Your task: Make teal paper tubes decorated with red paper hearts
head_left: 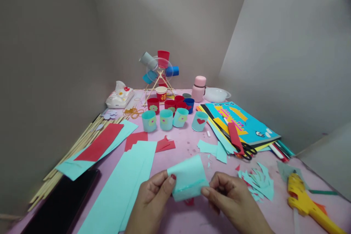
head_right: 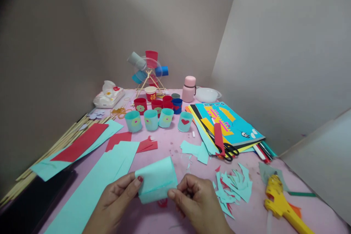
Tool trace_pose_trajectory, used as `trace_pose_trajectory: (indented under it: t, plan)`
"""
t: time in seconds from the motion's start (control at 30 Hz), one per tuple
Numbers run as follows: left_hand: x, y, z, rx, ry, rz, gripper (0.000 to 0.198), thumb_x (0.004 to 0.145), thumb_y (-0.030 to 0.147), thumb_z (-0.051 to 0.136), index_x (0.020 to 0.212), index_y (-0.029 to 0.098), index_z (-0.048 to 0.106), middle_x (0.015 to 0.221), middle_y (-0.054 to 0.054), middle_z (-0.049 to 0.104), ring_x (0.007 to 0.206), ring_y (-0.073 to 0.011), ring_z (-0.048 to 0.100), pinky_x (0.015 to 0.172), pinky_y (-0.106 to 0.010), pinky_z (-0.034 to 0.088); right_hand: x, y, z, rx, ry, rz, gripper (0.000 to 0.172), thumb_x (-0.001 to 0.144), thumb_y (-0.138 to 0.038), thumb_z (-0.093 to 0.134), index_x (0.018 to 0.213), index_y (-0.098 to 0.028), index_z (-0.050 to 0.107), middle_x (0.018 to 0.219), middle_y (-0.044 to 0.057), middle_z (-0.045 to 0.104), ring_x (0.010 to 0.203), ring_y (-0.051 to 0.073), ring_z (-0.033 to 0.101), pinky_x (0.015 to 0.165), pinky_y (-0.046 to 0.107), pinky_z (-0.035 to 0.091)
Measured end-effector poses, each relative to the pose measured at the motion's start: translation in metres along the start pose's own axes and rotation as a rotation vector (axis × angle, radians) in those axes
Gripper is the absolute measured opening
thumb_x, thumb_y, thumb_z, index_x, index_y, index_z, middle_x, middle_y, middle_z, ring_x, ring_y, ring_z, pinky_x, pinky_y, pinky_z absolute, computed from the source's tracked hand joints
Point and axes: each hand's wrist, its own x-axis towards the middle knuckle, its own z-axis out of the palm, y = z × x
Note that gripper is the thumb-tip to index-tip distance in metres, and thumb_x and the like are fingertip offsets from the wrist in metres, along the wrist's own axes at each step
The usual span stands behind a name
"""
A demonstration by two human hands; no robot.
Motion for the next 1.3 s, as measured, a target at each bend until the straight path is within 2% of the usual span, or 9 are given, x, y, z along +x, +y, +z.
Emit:
trace_pose_trajectory:
  t: [0.2, 0.47, 0.6, 0.9, 1.3]
  plan:
    - [0.0030, -0.0030, -0.0017, 0.003, 0.007, 0.017, 0.033, 0.075, 0.050, 0.061, 0.076, 0.020, 0.073, 0.059, 0.003, 0.059, 0.060, -0.0124, 0.048, 0.062, -0.020, 0.044, 0.0014, -0.0016, 0.0021, 0.044, 0.033, 0.010, 0.031, 0.072, -0.041, 0.065, 0.057, -0.020, 0.048, 0.043, -0.004, 0.052, 0.040, 0.010, 0.047, 0.040, 0.020, 0.035]
    - [0.0029, -0.0012, -0.0013, 0.037, -0.010, -0.013, 0.033, 0.077, 0.050, 0.058, 0.080, 0.020, 0.073, 0.069, 0.000, 0.066, 0.065, -0.0142, 0.051, 0.066, -0.022, 0.045, 0.0019, -0.0061, 0.0018, 0.016, 0.022, 0.043, 0.030, 0.069, -0.042, 0.064, 0.056, -0.021, 0.047, 0.043, -0.003, 0.051, 0.039, 0.010, 0.046, 0.040, 0.021, 0.034]
    - [0.0029, -0.0011, -0.0011, 0.032, -0.009, 0.001, 0.033, 0.076, 0.050, 0.059, 0.075, 0.019, 0.073, 0.066, -0.001, 0.066, 0.063, -0.0140, 0.051, 0.063, -0.022, 0.044, 0.0025, -0.0092, 0.0034, 0.026, 0.042, 0.056, 0.031, 0.066, -0.044, 0.063, 0.054, -0.021, 0.046, 0.040, -0.003, 0.049, 0.037, 0.010, 0.043, 0.038, 0.021, 0.031]
    - [0.0042, -0.0033, -0.0044, 0.026, -0.005, 0.015, 0.029, 0.074, 0.046, 0.063, 0.070, 0.019, 0.071, 0.060, 0.002, 0.060, 0.061, -0.0134, 0.050, 0.062, -0.021, 0.044, 0.0019, -0.0091, 0.0025, 0.050, 0.031, 0.047, 0.032, 0.066, -0.044, 0.065, 0.054, -0.021, 0.045, 0.040, -0.004, 0.050, 0.036, 0.010, 0.044, 0.038, 0.020, 0.032]
    - [0.0005, 0.0012, 0.0008, 0.006, 0.001, 0.001, 0.032, 0.075, 0.048, 0.061, 0.082, 0.020, 0.073, 0.060, 0.002, 0.063, 0.062, -0.0143, 0.052, 0.064, -0.021, 0.045, -0.0007, -0.0031, -0.0010, 0.016, -0.006, 0.042, 0.030, 0.074, -0.041, 0.064, 0.058, -0.020, 0.049, 0.045, -0.003, 0.056, 0.041, 0.010, 0.049, 0.042, 0.020, 0.037]
